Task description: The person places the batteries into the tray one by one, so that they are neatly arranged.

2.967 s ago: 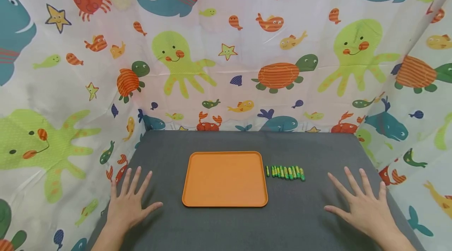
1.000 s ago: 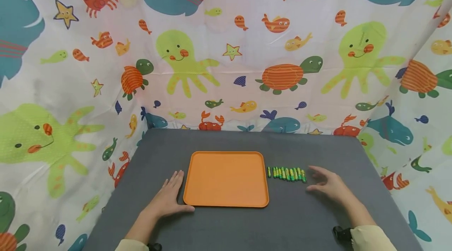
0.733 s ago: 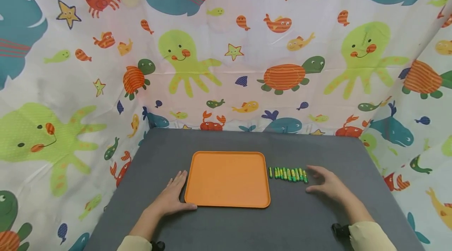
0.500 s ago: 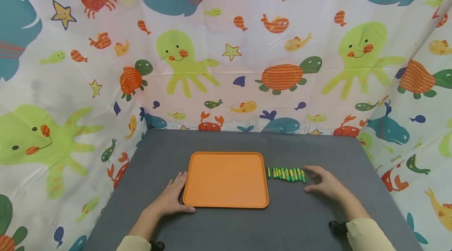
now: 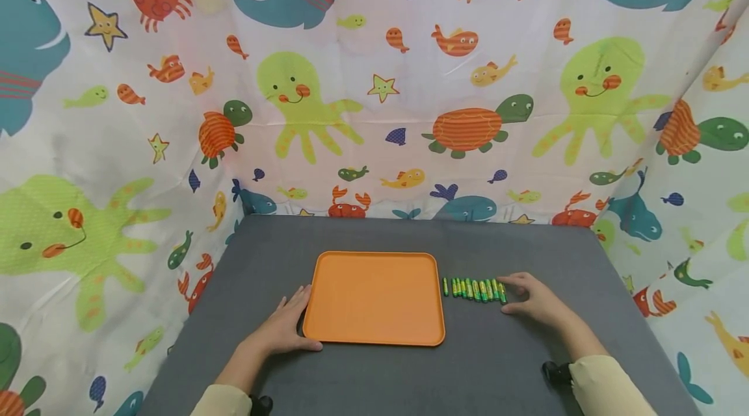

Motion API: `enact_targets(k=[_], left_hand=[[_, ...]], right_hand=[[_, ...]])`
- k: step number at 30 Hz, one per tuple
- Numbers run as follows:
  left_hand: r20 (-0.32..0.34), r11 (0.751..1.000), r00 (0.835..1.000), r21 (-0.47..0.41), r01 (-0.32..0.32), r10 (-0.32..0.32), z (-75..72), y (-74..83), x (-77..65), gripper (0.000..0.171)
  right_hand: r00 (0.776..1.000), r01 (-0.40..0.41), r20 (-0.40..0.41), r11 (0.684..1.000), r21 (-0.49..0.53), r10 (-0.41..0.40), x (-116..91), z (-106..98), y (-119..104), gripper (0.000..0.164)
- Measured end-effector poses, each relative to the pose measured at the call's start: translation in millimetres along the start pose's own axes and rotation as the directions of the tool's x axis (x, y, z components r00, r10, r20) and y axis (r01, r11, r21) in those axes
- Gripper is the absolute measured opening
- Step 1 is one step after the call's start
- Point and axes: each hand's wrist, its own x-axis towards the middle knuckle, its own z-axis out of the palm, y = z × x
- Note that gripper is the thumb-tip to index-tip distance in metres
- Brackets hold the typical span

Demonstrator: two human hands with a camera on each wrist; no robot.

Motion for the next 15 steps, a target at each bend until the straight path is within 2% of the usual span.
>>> enact_targets(k=[7,15], left_hand=[[0.021,0.999,0.999,0.014,0.028,-0.028,-3.0,1.7,2.8,0.143],[0.046,0.999,0.998,0.025,0.034,-0.035,-9.0,5.1,5.4,0.144]], right_hand=[[0.998,-0.008,-0.056,1.000,-0.007,0.007,2,5,7,0.060],[0.992,-0.085,-0.096,0.996,0.025,0.087,1,4,13,0.059]])
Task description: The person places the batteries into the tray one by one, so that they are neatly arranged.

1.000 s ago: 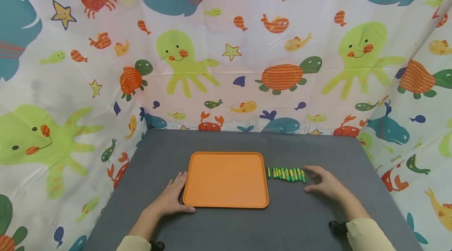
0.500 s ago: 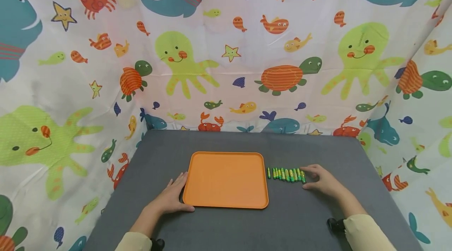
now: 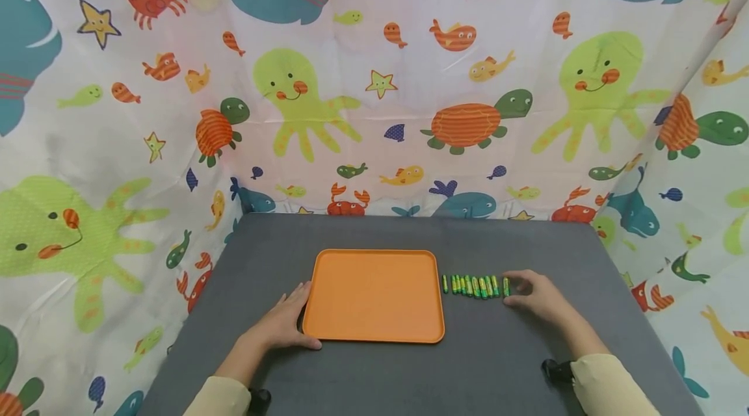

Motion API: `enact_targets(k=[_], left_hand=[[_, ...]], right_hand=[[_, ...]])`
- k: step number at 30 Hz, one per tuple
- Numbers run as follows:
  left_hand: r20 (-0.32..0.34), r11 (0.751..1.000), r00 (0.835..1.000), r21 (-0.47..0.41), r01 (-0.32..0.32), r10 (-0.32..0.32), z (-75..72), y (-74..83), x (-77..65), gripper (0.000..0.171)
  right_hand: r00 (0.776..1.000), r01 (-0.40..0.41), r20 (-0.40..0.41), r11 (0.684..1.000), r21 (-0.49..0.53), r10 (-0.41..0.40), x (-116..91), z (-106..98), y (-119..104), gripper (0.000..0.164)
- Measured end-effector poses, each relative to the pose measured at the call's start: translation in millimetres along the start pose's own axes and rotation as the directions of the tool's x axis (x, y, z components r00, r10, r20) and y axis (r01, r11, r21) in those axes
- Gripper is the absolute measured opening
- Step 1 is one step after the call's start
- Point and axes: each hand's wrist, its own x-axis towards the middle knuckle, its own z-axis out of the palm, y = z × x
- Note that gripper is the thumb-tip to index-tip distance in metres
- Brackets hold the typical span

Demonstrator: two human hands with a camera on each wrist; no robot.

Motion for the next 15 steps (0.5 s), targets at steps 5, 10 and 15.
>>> enact_targets(k=[5,10,15], left_hand=[[0.005,1.000,1.000,0.009,-0.013,0.013,-2.7,-0.5,0.4,0.143],[0.008,1.000,1.000,0.006,-0.022,0.022,-3.5,0.7,-1.5,0.141],[0.002,1.000,1.000,-0.010,-0.018,0.019,-3.1,3.3,-2.6,0.140]], right_hand=[[0.999,-0.007,-0.038,0.999,0.043,0.008,0,-5,-6,0.060],[1.000,-0.002,-0.031,0.995,0.103,0.005,1,-7,-26,0.059],[0.999,0.032,-0.029,0.992,0.125,-0.029,3,-9,-55,0.057]])
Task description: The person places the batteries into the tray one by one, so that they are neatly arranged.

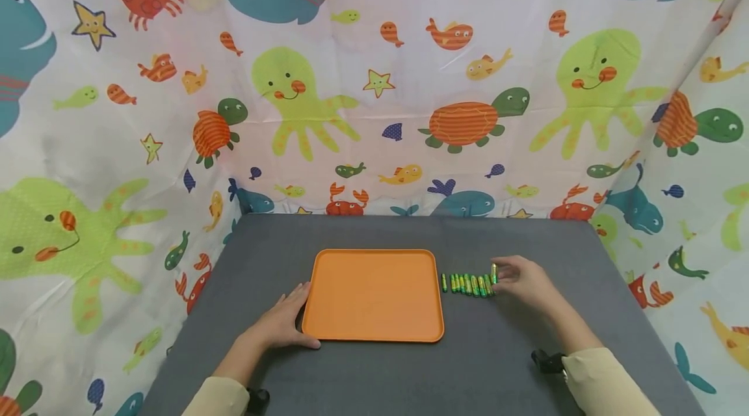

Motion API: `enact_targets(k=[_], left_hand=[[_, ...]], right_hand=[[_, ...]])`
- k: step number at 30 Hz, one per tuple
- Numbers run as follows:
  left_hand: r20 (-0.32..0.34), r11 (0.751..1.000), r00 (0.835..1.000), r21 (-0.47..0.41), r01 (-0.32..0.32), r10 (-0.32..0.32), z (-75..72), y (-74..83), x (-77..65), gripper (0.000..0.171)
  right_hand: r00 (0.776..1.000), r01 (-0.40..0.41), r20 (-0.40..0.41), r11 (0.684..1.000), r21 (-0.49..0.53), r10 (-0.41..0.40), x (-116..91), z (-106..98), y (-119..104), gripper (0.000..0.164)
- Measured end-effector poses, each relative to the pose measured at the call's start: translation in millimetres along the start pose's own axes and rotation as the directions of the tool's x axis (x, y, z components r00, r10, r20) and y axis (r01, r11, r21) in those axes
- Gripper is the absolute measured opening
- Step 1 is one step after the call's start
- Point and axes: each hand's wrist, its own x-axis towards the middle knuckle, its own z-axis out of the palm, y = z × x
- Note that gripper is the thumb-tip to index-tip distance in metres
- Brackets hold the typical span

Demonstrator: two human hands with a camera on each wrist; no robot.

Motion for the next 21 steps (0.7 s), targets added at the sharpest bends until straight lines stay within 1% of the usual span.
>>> enact_targets(k=[5,9,15,18,21], left_hand=[[0.005,1.000,1.000,0.000,0.004,-0.004,0.3,-0.3,0.7,0.139],[0.009,1.000,1.000,-0.006,0.001,-0.001,1.2,-3.2,-0.3,0.139],[0.002,1.000,1.000,0.002,0.006,-0.006,2.7,-7.4,0.1,0.139],[0.001,1.000,1.000,0.004,0.009,-0.009,3.3,-6.9,2.5,0.140],[-0.006,1.000,1.000,0.005,0.015,-0.015,3.5,-5.8,3.7,0.141]], right_hand=[[1.000,0.001,0.014,1.000,0.013,-0.001,4,5,-23,0.056],[0.999,-0.006,0.052,0.999,0.044,0.004,7,11,-36,0.056],[0.996,-0.008,0.085,0.998,0.055,0.003,16,26,-49,0.056],[0.996,-0.009,0.091,0.999,0.048,0.004,20,34,-53,0.056],[0.995,-0.019,0.100,0.998,0.064,0.012,25,42,-60,0.055]])
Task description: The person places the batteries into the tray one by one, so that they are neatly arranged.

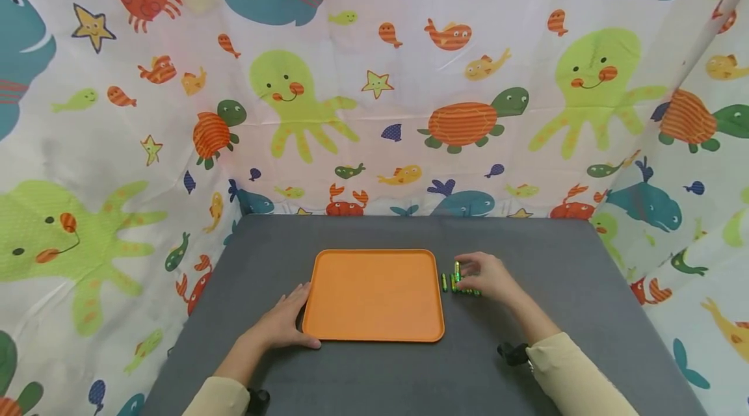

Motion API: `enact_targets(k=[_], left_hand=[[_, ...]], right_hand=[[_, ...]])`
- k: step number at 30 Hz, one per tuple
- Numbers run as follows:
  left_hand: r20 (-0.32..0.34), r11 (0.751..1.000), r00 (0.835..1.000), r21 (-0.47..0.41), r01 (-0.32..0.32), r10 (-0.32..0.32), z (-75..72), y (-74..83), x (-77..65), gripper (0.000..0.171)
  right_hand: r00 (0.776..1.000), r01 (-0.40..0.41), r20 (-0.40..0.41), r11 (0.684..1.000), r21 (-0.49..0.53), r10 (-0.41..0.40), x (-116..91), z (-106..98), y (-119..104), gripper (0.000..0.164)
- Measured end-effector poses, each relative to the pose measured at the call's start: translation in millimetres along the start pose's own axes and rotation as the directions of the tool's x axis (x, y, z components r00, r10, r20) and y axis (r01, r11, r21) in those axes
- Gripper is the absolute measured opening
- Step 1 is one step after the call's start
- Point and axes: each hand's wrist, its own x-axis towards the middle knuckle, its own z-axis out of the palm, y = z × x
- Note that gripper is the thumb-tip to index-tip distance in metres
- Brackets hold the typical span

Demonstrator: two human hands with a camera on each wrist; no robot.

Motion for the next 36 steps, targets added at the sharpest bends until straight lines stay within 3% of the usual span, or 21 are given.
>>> enact_targets(k=[7,15,23,36], left_hand=[[-0.018,1.000,1.000,0.013,0.003,-0.003,2.0,-1.3,-0.2,0.141],[-0.029,1.000,1.000,-0.025,0.005,-0.005,3.9,-1.8,-1.4,0.140],[-0.025,0.999,1.000,-0.041,0.011,-0.012,3.9,-0.6,-0.1,0.140],[-0.015,0.999,1.000,-0.050,-0.002,0.001,1.9,4.0,-1.1,0.140]], right_hand=[[0.999,-0.035,0.001,0.999,0.013,0.035,16,22,-22,0.057],[1.000,-0.022,0.015,0.999,0.031,0.022,34,54,-44,0.057],[1.000,-0.018,0.026,0.995,0.102,0.016,42,81,-60,0.055],[0.993,0.011,0.118,0.989,0.145,-0.028,50,118,-86,0.060]])
